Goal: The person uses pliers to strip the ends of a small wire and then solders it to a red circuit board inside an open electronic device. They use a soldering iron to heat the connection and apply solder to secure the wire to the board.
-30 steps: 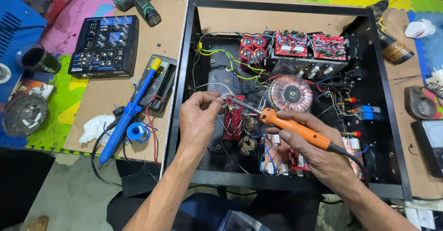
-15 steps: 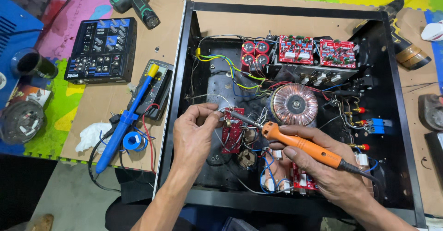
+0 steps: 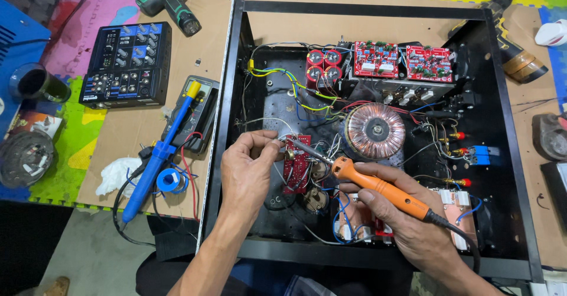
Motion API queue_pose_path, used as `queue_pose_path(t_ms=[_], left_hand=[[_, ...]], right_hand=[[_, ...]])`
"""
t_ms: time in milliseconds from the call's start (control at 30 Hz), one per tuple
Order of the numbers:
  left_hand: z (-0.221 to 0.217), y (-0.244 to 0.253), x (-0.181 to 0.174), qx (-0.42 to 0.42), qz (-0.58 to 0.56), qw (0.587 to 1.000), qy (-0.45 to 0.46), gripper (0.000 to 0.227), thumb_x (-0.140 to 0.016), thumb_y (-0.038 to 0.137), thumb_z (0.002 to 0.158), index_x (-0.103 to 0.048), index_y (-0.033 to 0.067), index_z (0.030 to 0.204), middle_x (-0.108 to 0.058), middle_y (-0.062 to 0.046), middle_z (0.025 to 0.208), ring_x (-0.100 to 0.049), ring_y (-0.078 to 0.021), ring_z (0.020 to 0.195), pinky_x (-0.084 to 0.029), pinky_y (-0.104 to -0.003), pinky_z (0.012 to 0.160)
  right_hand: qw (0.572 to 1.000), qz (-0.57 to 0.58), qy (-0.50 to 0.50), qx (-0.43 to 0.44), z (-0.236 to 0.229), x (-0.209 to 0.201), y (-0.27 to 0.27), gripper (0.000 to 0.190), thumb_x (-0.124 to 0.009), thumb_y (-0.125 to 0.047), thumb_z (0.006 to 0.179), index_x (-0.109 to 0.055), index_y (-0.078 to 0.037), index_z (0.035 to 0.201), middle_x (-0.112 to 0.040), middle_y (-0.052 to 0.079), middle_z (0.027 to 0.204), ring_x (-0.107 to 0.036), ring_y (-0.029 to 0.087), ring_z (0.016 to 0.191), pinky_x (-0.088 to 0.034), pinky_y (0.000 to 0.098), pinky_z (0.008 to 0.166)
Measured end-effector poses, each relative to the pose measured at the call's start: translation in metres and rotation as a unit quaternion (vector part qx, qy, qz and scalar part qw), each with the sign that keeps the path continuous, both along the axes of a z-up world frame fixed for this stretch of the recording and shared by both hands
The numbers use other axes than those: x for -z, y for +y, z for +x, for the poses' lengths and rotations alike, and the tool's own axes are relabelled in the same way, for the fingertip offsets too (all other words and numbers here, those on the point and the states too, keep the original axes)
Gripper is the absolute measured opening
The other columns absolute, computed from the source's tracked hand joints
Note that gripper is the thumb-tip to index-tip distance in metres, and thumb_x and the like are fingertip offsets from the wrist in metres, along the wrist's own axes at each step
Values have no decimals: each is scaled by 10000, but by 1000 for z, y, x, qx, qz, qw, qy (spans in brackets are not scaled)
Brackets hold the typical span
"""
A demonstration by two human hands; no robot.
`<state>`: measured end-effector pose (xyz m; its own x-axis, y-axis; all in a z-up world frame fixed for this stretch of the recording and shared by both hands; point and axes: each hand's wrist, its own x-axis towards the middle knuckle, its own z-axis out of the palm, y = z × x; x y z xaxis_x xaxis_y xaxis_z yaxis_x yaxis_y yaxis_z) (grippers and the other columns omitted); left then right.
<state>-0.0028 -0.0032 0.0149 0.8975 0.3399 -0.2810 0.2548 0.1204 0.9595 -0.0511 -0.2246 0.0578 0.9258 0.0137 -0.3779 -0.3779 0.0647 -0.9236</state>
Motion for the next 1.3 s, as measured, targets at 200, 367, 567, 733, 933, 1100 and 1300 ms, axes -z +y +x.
queue_pose_path(t_ms=[200,367,567,733,933,1100,1300], left_hand=[[1,0,1,4,-1,1000,-4,59,-711,26,873,-729,8,820,-750,-86,1032,-701,-143,810,-651,-273,743],[2,0,5,-5,-16,1000,-10,87,-688,23,869,-704,17,784,-733,-97,1045,-686,-145,799,-647,-281,750],[1,0,7,-6,-17,1000,-17,81,-697,24,864,-704,20,783,-733,-103,1036,-684,-142,802,-644,-276,752],[1,0,5,-3,-12,1000,-15,79,-699,20,865,-711,19,787,-735,-96,1028,-682,-140,801,-640,-270,752],[1,0,1,0,-7,1000,-7,83,-694,29,870,-707,24,788,-733,-93,1037,-683,-142,801,-639,-270,758],[1,0,2,1,-3,1000,-13,90,-692,31,868,-704,26,780,-735,-87,1032,-686,-142,786,-635,-270,751],[0,0,1,2,-6,1000,-12,88,-692,31,869,-706,18,783,-735,-98,1031,-687,-145,803,-649,-278,756]], right_hand=[[1000,3,-8,9,1,0,0,455,-680,-64,816,-683,41,1260,-824,257,1156,-830,330,984,-692,397,788],[1000,-16,-14,4,1,-1,-1,465,-681,-93,813,-682,31,1261,-829,253,1148,-835,331,990,-697,394,765],[1000,-2,-6,3,1,-1,-1,456,-669,-58,825,-671,39,1270,-821,260,1163,-830,338,999,-696,404,780],[999,-1,-33,-4,0,1,-2,448,-663,-73,836,-659,47,1267,-811,262,1164,-831,345,995,-710,407,738],[999,-7,-33,0,0,0,-1,434,-667,-81,834,-670,47,1249,-812,256,1167,-833,344,985,-710,399,734],[1000,-7,-17,1,1,-1,-1,445,-662,-80,838,-666,45,1265,-822,268,1154,-833,334,972,-696,383,758],[999,-4,-39,2,0,-1,0,429,-662,-78,839,-665,61,1244,-805,254,1174,-828,341,984,-705,395,767]])
